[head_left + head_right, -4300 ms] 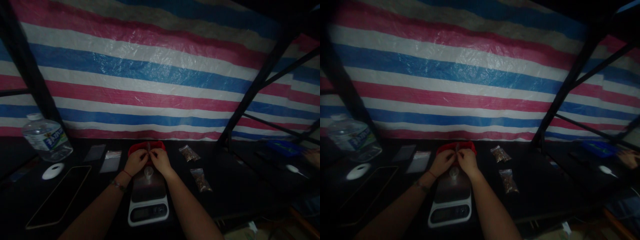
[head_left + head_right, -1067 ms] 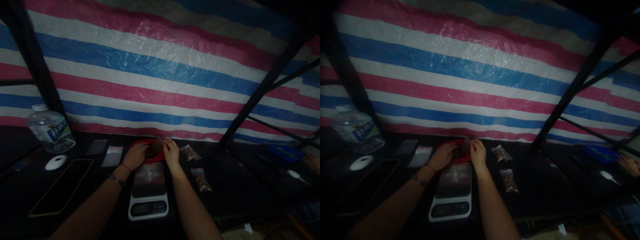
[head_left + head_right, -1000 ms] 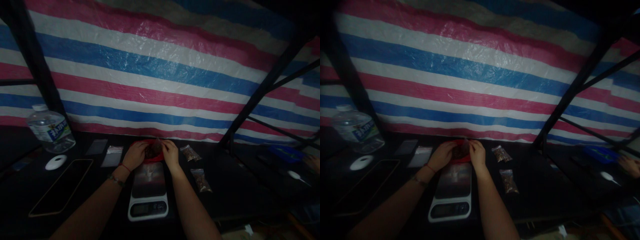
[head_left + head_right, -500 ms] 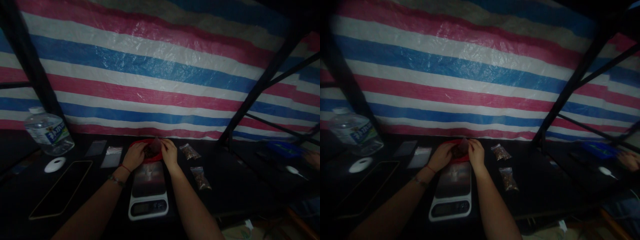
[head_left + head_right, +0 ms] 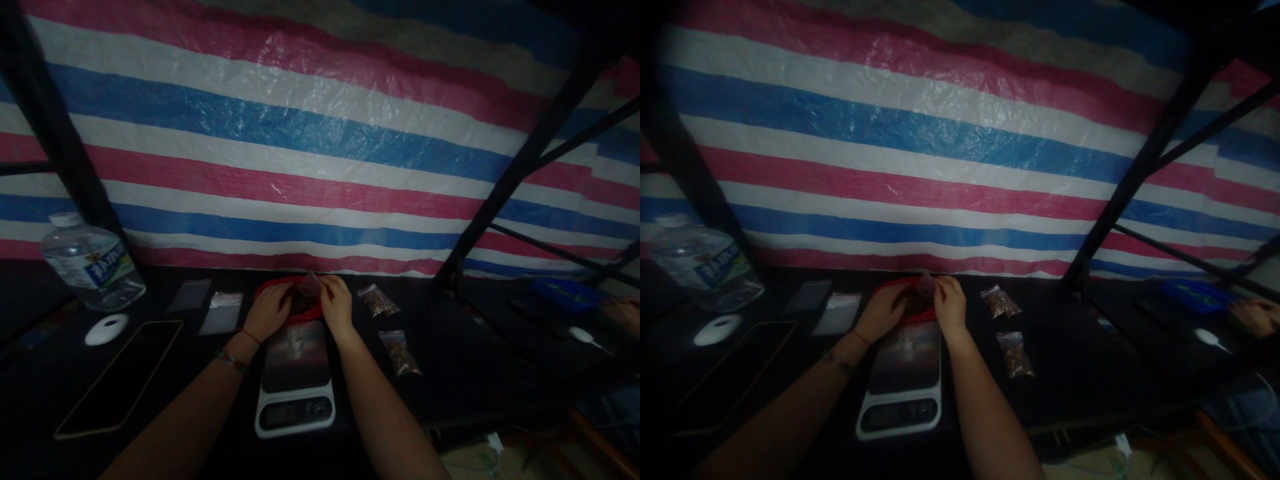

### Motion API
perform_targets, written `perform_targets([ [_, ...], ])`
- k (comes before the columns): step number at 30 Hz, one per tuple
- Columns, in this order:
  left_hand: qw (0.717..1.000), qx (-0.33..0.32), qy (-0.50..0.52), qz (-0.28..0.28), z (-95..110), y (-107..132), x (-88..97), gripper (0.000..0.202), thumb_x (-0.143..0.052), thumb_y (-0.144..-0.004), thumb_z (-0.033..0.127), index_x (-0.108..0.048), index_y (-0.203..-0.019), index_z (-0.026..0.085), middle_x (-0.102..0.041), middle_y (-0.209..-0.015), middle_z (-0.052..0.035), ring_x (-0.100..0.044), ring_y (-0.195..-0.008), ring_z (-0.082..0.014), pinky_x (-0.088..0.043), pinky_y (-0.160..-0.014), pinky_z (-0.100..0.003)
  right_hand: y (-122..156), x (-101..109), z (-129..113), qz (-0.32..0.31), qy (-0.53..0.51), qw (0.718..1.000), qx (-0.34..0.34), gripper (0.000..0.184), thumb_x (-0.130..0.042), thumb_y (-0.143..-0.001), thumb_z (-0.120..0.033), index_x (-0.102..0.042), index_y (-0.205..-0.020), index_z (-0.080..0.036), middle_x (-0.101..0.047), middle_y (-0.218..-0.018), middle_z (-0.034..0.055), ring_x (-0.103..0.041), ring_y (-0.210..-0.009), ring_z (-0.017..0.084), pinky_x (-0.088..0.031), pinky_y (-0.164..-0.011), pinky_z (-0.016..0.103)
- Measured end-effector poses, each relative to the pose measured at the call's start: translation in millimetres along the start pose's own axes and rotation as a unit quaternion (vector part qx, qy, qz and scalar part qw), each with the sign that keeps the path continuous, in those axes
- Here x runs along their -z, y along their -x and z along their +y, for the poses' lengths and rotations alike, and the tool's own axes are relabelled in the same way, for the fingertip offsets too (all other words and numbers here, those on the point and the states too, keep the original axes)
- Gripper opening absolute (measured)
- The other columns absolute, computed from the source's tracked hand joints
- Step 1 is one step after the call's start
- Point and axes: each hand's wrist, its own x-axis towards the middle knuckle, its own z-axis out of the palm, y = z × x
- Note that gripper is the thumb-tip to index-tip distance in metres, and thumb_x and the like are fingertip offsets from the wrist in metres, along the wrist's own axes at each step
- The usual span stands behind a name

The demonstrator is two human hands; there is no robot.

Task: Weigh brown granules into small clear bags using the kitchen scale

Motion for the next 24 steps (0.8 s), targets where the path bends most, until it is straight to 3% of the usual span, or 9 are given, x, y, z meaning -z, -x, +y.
perform_targets([
  [5, 0.997, 0.056, 0.048, 0.015, 2.4, 1.2, -2.6, 0.058, -0.049, -0.086, 0.039, -0.039, -0.136, 0.012, -0.054, -0.129, -0.0160, -0.052, -0.119, -0.0272, -0.040, -0.102, -0.045, 1.4, -7.4, -0.2, 0.003, -0.104, 0.992, -0.073, 0.016, -0.055, -0.081, -0.021, -0.069, -0.088, -0.020, -0.067, -0.097, 0.0062, -0.062, -0.092, 0.018, -0.050, -0.085, 0.033],
  [8, 0.990, 0.086, 0.100, 0.041, 4.2, 1.6, -3.6, 0.058, -0.049, -0.086, 0.041, -0.038, -0.136, 0.013, -0.053, -0.132, -0.0154, -0.052, -0.120, -0.0262, -0.041, -0.102, -0.043, 4.7, -16.2, 1.5, -0.019, -0.210, 0.964, -0.162, 0.018, -0.061, -0.076, -0.026, -0.067, -0.092, -0.019, -0.068, -0.096, 0.0051, -0.064, -0.083, 0.017, -0.052, -0.077, 0.031],
  [11, 0.979, 0.102, 0.160, 0.074, 3.6, 1.5, -4.0, 0.052, -0.050, -0.086, 0.040, -0.042, -0.132, 0.016, -0.057, -0.125, -0.0123, -0.058, -0.112, -0.0235, -0.045, -0.097, -0.040, 6.2, -21.0, 2.6, -0.056, -0.283, 0.933, -0.216, 0.027, -0.069, -0.069, -0.027, -0.064, -0.094, -0.018, -0.068, -0.088, 0.0026, -0.063, -0.074, 0.016, -0.052, -0.070, 0.028],
  [16, 0.944, 0.176, 0.257, 0.111, 2.1, -2.9, -2.9, 0.048, -0.056, -0.081, 0.041, -0.049, -0.121, 0.015, -0.066, -0.101, -0.0082, -0.065, -0.092, -0.0208, -0.052, -0.085, -0.038, 4.9, -20.1, 4.1, -0.075, -0.306, 0.913, -0.258, 0.019, -0.068, -0.069, -0.029, -0.065, -0.084, -0.017, -0.065, -0.068, -0.0010, -0.057, -0.057, 0.012, -0.046, -0.055, 0.023],
  [19, 0.929, 0.180, 0.309, 0.096, 5.7, -7.2, -3.3, 0.043, -0.054, -0.081, 0.042, -0.053, -0.114, 0.015, -0.067, -0.103, -0.0090, -0.065, -0.094, -0.0206, -0.052, -0.086, -0.037, 5.8, -21.5, 4.3, -0.069, -0.332, 0.897, -0.286, 0.021, -0.070, -0.067, -0.030, -0.066, -0.083, -0.017, -0.065, -0.067, -0.0013, -0.057, -0.056, 0.012, -0.046, -0.055, 0.023],
  [24, 0.930, 0.158, 0.330, 0.032, 16.1, -12.9, -0.6, 0.039, -0.055, -0.080, 0.043, -0.057, -0.108, 0.016, -0.067, -0.109, -0.0094, -0.064, -0.099, -0.0218, -0.050, -0.090, -0.040, 7.5, -21.9, -2.7, -0.089, -0.357, 0.882, -0.294, 0.023, -0.069, -0.069, -0.036, -0.069, -0.084, -0.019, -0.067, -0.072, -0.0001, -0.059, -0.060, 0.013, -0.044, -0.055, 0.023],
])
